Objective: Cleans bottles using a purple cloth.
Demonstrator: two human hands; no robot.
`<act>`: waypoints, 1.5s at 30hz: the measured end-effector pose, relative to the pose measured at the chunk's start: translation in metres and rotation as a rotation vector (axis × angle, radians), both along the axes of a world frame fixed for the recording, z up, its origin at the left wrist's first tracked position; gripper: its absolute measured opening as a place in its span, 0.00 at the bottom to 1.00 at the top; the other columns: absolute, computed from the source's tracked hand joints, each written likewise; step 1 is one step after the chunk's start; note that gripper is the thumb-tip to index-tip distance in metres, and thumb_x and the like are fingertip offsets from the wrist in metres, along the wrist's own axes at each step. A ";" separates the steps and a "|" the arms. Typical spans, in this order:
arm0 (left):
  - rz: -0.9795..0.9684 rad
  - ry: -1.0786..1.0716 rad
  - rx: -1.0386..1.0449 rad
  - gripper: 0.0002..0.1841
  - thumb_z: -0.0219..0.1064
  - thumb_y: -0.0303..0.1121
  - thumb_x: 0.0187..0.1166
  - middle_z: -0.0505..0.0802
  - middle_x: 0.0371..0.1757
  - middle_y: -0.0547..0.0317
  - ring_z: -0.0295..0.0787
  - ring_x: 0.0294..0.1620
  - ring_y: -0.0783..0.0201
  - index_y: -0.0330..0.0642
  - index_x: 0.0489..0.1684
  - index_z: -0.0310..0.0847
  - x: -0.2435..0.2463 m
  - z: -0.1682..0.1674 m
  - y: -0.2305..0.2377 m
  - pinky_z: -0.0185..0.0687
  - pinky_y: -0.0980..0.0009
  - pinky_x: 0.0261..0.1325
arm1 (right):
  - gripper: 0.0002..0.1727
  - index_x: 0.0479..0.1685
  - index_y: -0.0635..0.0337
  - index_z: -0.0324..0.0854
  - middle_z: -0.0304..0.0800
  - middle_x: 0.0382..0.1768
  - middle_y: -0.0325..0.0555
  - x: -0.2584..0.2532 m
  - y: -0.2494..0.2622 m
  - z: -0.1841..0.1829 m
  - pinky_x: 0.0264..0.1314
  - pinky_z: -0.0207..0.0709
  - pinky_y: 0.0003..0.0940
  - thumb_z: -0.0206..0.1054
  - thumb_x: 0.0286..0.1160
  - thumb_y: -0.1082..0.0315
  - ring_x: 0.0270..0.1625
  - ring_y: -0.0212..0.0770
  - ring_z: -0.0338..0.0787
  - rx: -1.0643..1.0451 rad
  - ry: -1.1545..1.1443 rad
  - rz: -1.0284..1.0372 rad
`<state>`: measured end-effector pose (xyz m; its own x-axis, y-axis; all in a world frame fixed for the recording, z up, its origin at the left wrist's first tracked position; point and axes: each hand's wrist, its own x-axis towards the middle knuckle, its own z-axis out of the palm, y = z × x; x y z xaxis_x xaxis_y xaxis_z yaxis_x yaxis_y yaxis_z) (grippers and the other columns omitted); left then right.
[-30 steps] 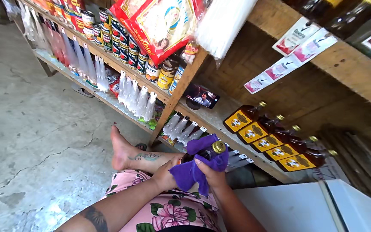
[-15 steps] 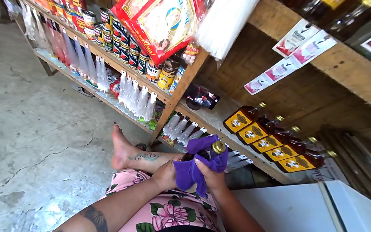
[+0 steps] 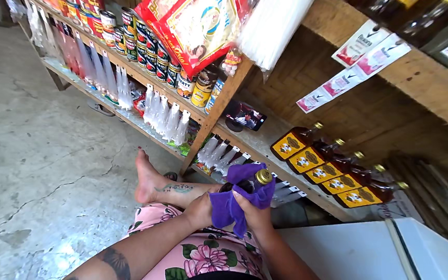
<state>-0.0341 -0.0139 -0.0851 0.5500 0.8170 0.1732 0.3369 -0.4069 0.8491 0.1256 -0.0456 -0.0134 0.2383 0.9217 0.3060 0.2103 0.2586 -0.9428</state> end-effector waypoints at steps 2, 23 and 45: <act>-0.002 0.019 0.006 0.38 0.72 0.48 0.72 0.86 0.72 0.47 0.84 0.73 0.55 0.39 0.82 0.67 0.000 -0.001 0.000 0.78 0.51 0.75 | 0.30 0.55 0.69 0.81 0.95 0.42 0.43 -0.003 -0.002 -0.001 0.57 0.90 0.29 0.85 0.49 0.68 0.48 0.32 0.94 0.020 0.032 -0.009; 0.057 0.139 -0.175 0.42 0.72 0.47 0.72 0.85 0.72 0.46 0.85 0.71 0.52 0.45 0.87 0.57 0.003 0.007 -0.001 0.79 0.47 0.72 | 0.31 0.53 0.70 0.81 0.95 0.39 0.36 0.009 -0.018 -0.011 0.55 0.87 0.21 0.86 0.41 0.74 0.45 0.22 0.92 -0.123 0.016 0.055; 0.031 0.123 -0.129 0.37 0.69 0.34 0.76 0.85 0.72 0.42 0.86 0.70 0.48 0.38 0.86 0.56 -0.002 0.007 -0.005 0.79 0.48 0.72 | 0.35 0.55 0.69 0.78 0.94 0.42 0.36 0.010 -0.018 0.001 0.57 0.87 0.23 0.88 0.39 0.74 0.48 0.23 0.92 -0.122 -0.028 0.124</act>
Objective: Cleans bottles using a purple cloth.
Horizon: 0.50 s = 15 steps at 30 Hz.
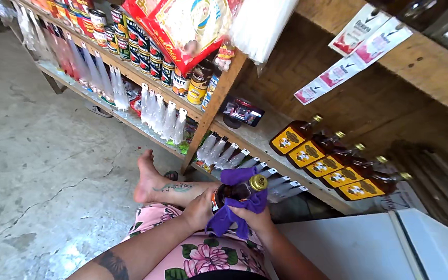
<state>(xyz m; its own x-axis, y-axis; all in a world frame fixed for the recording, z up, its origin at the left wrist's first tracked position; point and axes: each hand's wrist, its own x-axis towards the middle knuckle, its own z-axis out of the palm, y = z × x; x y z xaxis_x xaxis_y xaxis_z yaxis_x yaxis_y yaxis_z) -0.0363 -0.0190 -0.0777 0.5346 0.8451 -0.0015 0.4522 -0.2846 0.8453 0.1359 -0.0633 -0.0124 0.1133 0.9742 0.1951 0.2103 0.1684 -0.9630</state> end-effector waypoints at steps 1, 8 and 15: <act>0.003 -0.002 0.009 0.36 0.68 0.33 0.77 0.84 0.72 0.41 0.86 0.70 0.48 0.37 0.86 0.56 0.000 0.002 -0.001 0.79 0.49 0.73 | 0.36 0.55 0.69 0.79 0.94 0.43 0.38 0.001 0.004 -0.001 0.58 0.88 0.24 0.89 0.39 0.73 0.49 0.25 0.92 0.022 0.011 -0.002; -0.023 -0.254 0.363 0.52 0.84 0.47 0.56 0.85 0.69 0.35 0.86 0.70 0.47 0.26 0.80 0.62 -0.005 -0.014 0.000 0.81 0.52 0.73 | 0.43 0.55 0.68 0.82 0.95 0.45 0.39 0.031 0.020 0.003 0.60 0.87 0.30 0.94 0.31 0.56 0.52 0.27 0.92 0.011 -0.155 0.075; -0.225 -0.217 0.138 0.58 0.89 0.51 0.48 0.83 0.75 0.46 0.79 0.77 0.55 0.39 0.87 0.61 -0.008 -0.005 0.013 0.71 0.55 0.82 | 0.58 0.73 0.60 0.82 0.87 0.71 0.47 0.055 0.041 0.002 0.82 0.72 0.39 0.71 0.46 0.21 0.77 0.37 0.82 0.133 -0.720 0.507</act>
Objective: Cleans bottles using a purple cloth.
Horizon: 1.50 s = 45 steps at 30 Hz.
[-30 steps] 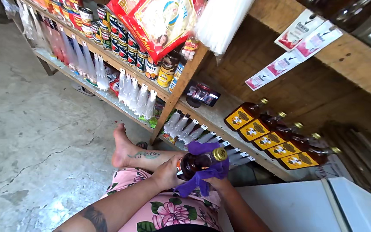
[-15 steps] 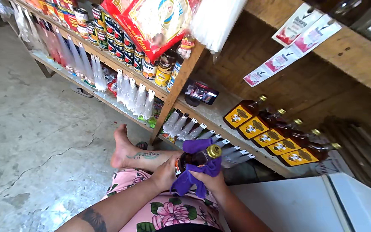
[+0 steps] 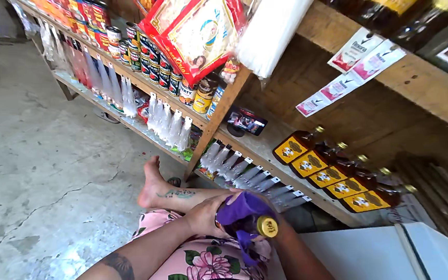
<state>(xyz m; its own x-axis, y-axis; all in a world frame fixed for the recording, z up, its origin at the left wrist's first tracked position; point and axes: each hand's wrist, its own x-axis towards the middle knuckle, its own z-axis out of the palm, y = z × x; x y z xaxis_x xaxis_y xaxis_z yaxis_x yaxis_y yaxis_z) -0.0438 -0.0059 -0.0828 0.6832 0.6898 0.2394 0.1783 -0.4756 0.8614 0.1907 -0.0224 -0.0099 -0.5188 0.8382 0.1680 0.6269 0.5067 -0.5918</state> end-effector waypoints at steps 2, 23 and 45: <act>0.019 0.093 -0.075 0.59 0.88 0.51 0.51 0.84 0.75 0.47 0.81 0.75 0.56 0.43 0.89 0.57 0.001 -0.001 -0.001 0.75 0.53 0.79 | 0.64 0.73 0.61 0.81 0.88 0.69 0.49 0.011 0.005 -0.020 0.79 0.77 0.46 0.71 0.40 0.16 0.75 0.40 0.84 0.036 0.013 -0.004; 0.084 0.295 -0.226 0.59 0.87 0.51 0.53 0.84 0.73 0.45 0.84 0.71 0.49 0.46 0.89 0.52 0.006 0.007 -0.002 0.78 0.45 0.72 | 0.52 0.49 0.69 0.85 0.94 0.42 0.38 -0.004 -0.031 -0.040 0.56 0.84 0.23 0.89 0.26 0.32 0.49 0.20 0.89 -0.007 0.532 -0.371; 0.098 0.251 -0.213 0.59 0.87 0.51 0.52 0.83 0.75 0.46 0.82 0.73 0.51 0.46 0.90 0.53 0.006 0.000 -0.002 0.76 0.46 0.75 | 0.41 0.51 0.58 0.86 0.94 0.44 0.26 -0.016 -0.031 -0.039 0.56 0.85 0.19 0.90 0.38 0.40 0.50 0.15 0.89 -0.018 0.741 -0.213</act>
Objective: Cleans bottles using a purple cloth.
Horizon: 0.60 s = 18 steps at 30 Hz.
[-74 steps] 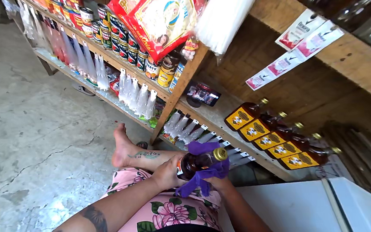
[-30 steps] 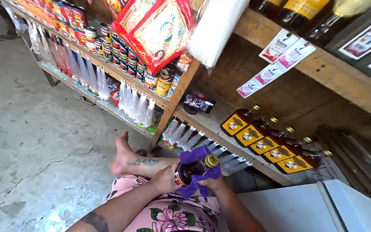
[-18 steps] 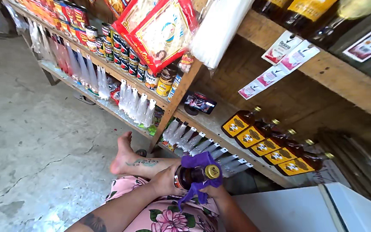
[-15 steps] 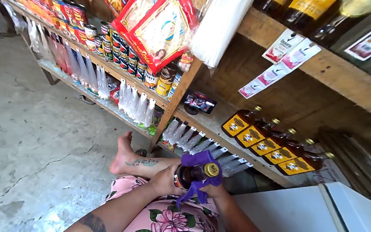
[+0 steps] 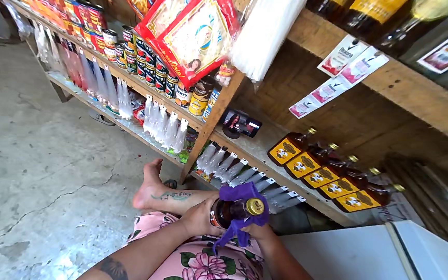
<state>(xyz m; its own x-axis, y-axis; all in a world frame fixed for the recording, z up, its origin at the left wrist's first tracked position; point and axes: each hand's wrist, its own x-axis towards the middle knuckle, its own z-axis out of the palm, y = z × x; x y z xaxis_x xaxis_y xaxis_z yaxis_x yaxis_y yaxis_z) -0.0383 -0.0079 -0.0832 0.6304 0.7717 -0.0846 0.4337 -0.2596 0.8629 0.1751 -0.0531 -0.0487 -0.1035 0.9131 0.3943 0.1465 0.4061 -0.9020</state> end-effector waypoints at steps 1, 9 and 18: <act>0.007 -0.006 -0.001 0.60 0.87 0.50 0.52 0.83 0.75 0.45 0.82 0.73 0.50 0.46 0.90 0.53 0.000 0.000 0.000 0.77 0.46 0.75 | 0.42 0.52 0.59 0.86 0.94 0.44 0.26 -0.002 0.000 0.001 0.56 0.85 0.19 0.89 0.38 0.38 0.50 0.15 0.89 0.006 -0.006 -0.030; 0.086 0.055 -0.043 0.50 0.76 0.44 0.68 0.85 0.71 0.43 0.84 0.71 0.47 0.45 0.91 0.48 0.006 0.008 0.000 0.77 0.43 0.72 | 0.49 0.65 0.77 0.71 0.90 0.50 0.46 -0.049 -0.012 0.033 0.60 0.83 0.20 0.90 0.37 0.61 0.52 0.22 0.89 -0.147 -0.138 -0.367; 0.098 0.021 -0.033 0.53 0.79 0.51 0.61 0.86 0.69 0.43 0.85 0.69 0.49 0.40 0.88 0.52 0.005 0.003 0.002 0.79 0.47 0.72 | 0.39 0.54 0.79 0.81 0.93 0.46 0.46 -0.016 -0.009 0.010 0.62 0.81 0.21 0.88 0.46 0.57 0.53 0.22 0.89 -0.117 -0.332 -0.288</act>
<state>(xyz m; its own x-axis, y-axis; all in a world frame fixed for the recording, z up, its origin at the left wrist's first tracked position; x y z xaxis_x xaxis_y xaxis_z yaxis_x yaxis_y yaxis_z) -0.0333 -0.0054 -0.0804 0.5495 0.8263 -0.1239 0.4741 -0.1862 0.8606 0.1588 -0.0622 -0.0385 0.0578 0.9598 0.2747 0.5272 0.2043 -0.8248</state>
